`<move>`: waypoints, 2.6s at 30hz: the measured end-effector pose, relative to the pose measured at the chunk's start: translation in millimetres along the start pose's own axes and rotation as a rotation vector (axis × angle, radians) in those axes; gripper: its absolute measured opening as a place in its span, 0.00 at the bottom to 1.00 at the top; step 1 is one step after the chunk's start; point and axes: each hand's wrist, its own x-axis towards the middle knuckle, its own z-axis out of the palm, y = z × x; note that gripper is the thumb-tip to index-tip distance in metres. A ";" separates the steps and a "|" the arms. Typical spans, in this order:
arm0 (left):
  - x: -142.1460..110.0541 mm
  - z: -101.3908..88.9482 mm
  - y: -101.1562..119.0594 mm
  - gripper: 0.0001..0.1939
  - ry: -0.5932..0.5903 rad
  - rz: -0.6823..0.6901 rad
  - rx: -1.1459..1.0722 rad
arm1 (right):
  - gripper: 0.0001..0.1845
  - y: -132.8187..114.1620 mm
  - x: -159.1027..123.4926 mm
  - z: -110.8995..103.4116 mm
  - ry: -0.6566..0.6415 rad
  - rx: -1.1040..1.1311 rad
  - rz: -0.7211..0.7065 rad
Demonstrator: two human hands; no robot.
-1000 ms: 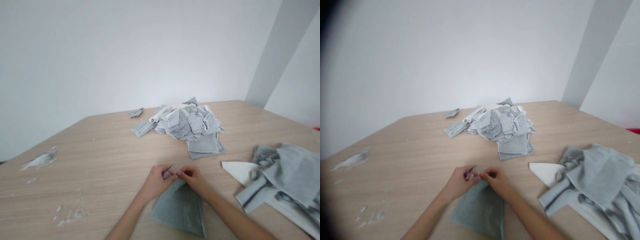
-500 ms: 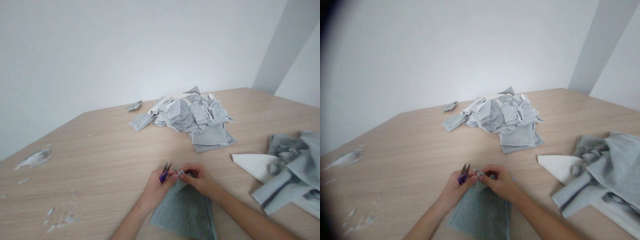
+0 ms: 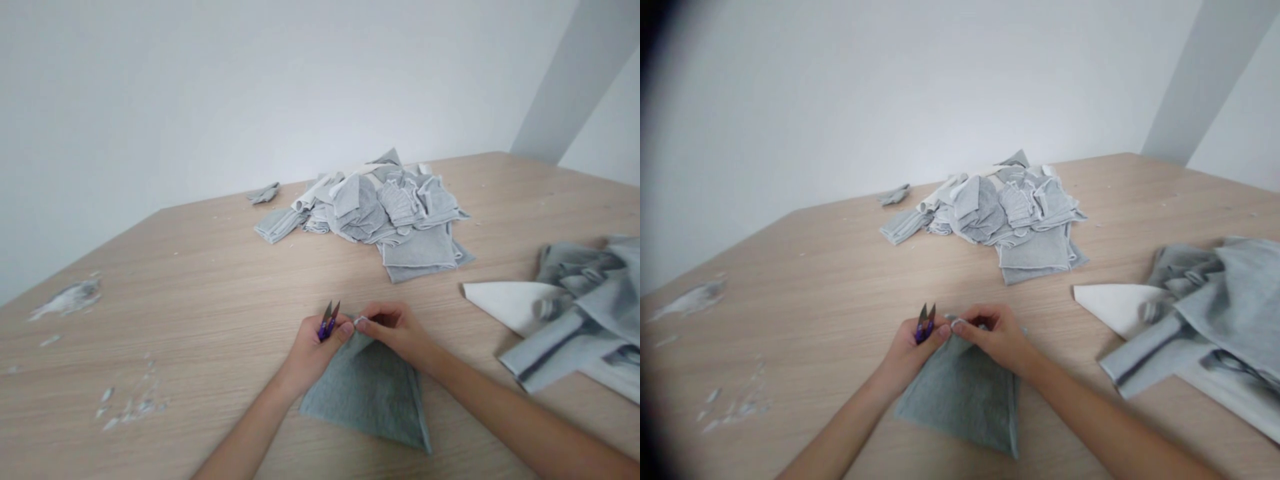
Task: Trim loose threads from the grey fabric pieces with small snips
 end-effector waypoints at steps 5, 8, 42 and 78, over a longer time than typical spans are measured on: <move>-0.9 -0.8 2.1 0.21 -0.021 0.011 0.018 | 0.13 -2.9 -2.3 0.6 0.021 0.005 0.012; -2.7 -0.7 4.3 0.20 -0.038 0.019 0.031 | 0.14 -4.8 -3.1 1.4 0.020 0.004 0.019; -8.5 -0.8 14.2 0.20 0.116 0.004 0.057 | 0.16 -9.8 -4.3 -0.3 -0.006 -0.055 -0.043; -22.8 -6.6 28.6 0.21 0.108 0.390 0.749 | 0.21 -10.7 -5.0 3.8 -0.052 0.046 0.107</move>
